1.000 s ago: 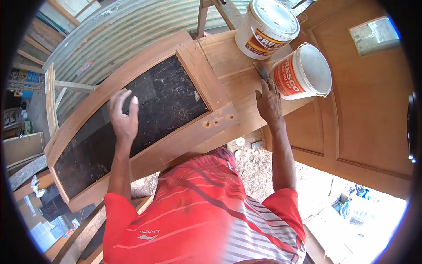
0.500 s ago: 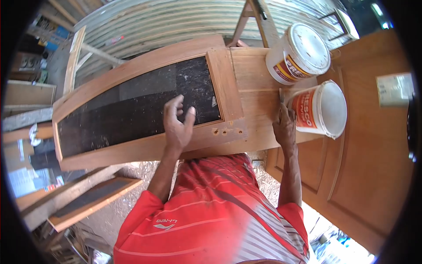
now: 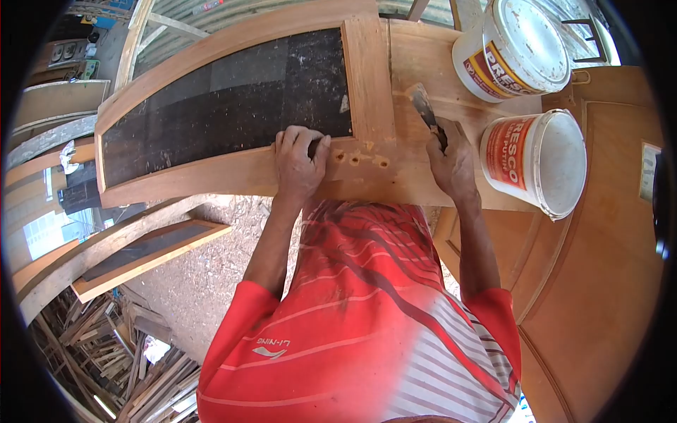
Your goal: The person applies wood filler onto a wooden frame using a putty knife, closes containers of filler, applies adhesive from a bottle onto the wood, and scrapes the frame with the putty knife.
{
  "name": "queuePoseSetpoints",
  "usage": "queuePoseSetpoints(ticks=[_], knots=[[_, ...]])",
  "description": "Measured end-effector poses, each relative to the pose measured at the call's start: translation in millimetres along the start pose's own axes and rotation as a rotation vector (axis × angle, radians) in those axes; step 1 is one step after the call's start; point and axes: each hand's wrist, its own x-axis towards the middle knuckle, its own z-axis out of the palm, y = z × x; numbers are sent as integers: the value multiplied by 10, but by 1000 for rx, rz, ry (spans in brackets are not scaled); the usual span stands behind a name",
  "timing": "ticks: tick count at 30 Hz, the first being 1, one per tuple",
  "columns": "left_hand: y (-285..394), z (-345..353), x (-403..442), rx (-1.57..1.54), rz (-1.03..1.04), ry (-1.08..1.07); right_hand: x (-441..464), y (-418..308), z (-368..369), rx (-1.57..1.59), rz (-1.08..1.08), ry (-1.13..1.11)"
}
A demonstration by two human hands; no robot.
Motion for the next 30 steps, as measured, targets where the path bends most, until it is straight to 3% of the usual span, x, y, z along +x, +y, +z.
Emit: queuePoseSetpoints(ticks=[5, 11, 15, 17, 19, 22, 25, 29, 30], knots=[[19, -67, 33, 30, -24, -137, -157, -37, 14, 58, 41, -83], [-121, -245, 156, -81, 64, -358, -721, -275, 71, 254, 499, 28], [-270, -382, 132, -175, 117, -488, -1314, -439, 337, 485, 672, 278], [-317, -367, 202, -206, 150, -518, -1473, -471, 444, 241, 873, 198], [-342, -370, 235, -213, 154, -551, -1652, -467, 553, 360, 951, 267], [-413, -424, 342, -284, 205, -626, -1820, -493, 681, 760, 904, 482], [-391, -535, 629, -430, -29, -806, -1743, -615, 616, 238, 941, 306], [-452, -588, 992, -376, 70, -530, -1661, -722, 282, 106, 905, 231], [-434, -636, 1057, -326, 35, -495, -1657, -699, 189, -91, 801, 171]])
